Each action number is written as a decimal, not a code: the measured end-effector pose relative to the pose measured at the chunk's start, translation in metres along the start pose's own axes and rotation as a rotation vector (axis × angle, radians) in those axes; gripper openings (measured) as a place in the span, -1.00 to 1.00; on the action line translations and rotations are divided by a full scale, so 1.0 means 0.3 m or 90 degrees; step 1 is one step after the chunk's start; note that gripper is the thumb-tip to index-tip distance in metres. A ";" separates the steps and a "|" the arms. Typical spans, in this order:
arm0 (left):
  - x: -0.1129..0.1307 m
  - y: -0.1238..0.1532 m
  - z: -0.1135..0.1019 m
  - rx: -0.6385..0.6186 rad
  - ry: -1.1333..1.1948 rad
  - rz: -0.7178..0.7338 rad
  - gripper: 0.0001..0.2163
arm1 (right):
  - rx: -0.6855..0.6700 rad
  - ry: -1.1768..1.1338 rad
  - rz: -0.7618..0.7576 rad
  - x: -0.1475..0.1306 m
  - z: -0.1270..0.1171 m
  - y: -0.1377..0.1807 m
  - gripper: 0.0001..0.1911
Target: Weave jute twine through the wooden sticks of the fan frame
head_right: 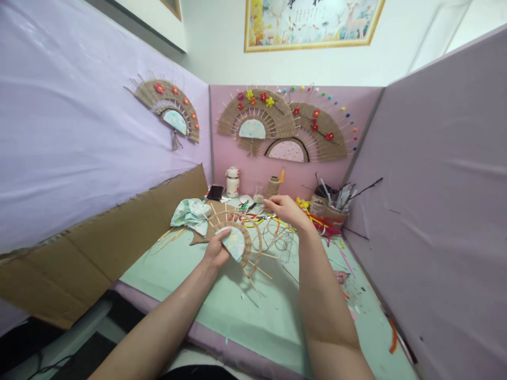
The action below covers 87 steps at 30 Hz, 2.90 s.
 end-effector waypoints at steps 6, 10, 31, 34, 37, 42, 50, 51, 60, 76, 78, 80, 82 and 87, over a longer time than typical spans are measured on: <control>0.031 -0.005 0.005 0.010 0.030 0.063 -0.63 | -0.020 -0.030 -0.001 0.033 0.011 -0.012 -0.47; 0.042 -0.015 -0.004 0.002 0.049 0.073 -0.65 | -0.084 -0.040 0.002 0.043 0.039 -0.015 -0.46; 0.001 0.049 0.045 -0.129 0.002 -0.067 -0.63 | -0.160 -0.262 0.043 0.031 0.126 -0.027 -0.58; 0.012 0.045 0.056 -0.146 0.005 -0.043 -0.60 | -0.184 -0.279 0.045 0.032 0.132 -0.026 -0.55; 0.020 0.041 0.056 -0.123 0.014 -0.026 -0.60 | -0.199 -0.270 0.054 0.042 0.132 -0.025 -0.50; 0.027 0.029 0.040 -0.091 0.028 0.014 -0.59 | -0.153 -0.170 0.026 0.062 0.095 -0.027 -0.43; 0.033 0.014 0.032 -0.079 0.035 0.034 -0.63 | -0.007 -0.029 0.007 0.009 0.013 -0.006 -0.49; 0.035 0.012 0.031 -0.075 0.040 0.038 -0.64 | -0.008 -0.030 0.006 0.002 0.010 -0.003 -0.49; 0.054 0.011 0.029 -0.061 0.074 0.055 -0.64 | -0.044 0.011 0.001 0.030 0.016 -0.006 -0.49; 0.063 0.004 0.017 -0.078 0.070 0.056 -0.63 | -0.267 -0.087 -0.003 0.013 0.119 -0.004 -0.56; 0.064 0.003 0.018 -0.080 0.068 0.053 -0.63 | -0.303 -0.088 -0.001 0.006 0.134 -0.002 -0.54; 0.066 0.002 0.016 -0.077 0.074 0.059 -0.63 | -0.328 -0.095 -0.001 0.005 0.149 -0.002 -0.51; 0.070 0.001 0.014 -0.073 0.085 0.067 -0.62 | -0.340 -0.108 -0.007 0.006 0.162 -0.005 -0.48; 0.077 -0.002 0.011 -0.064 0.089 0.070 -0.64 | -0.356 -0.121 -0.017 0.005 0.189 -0.009 -0.47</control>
Point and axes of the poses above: each hand's wrist, its own y-axis away from the middle knuckle, its own z-axis out of the palm, x = y × z, the point moved 3 cm from there along -y, towards the middle knuckle, and after that the axes turned 2 degrees about -x, right-handed, at the moved point
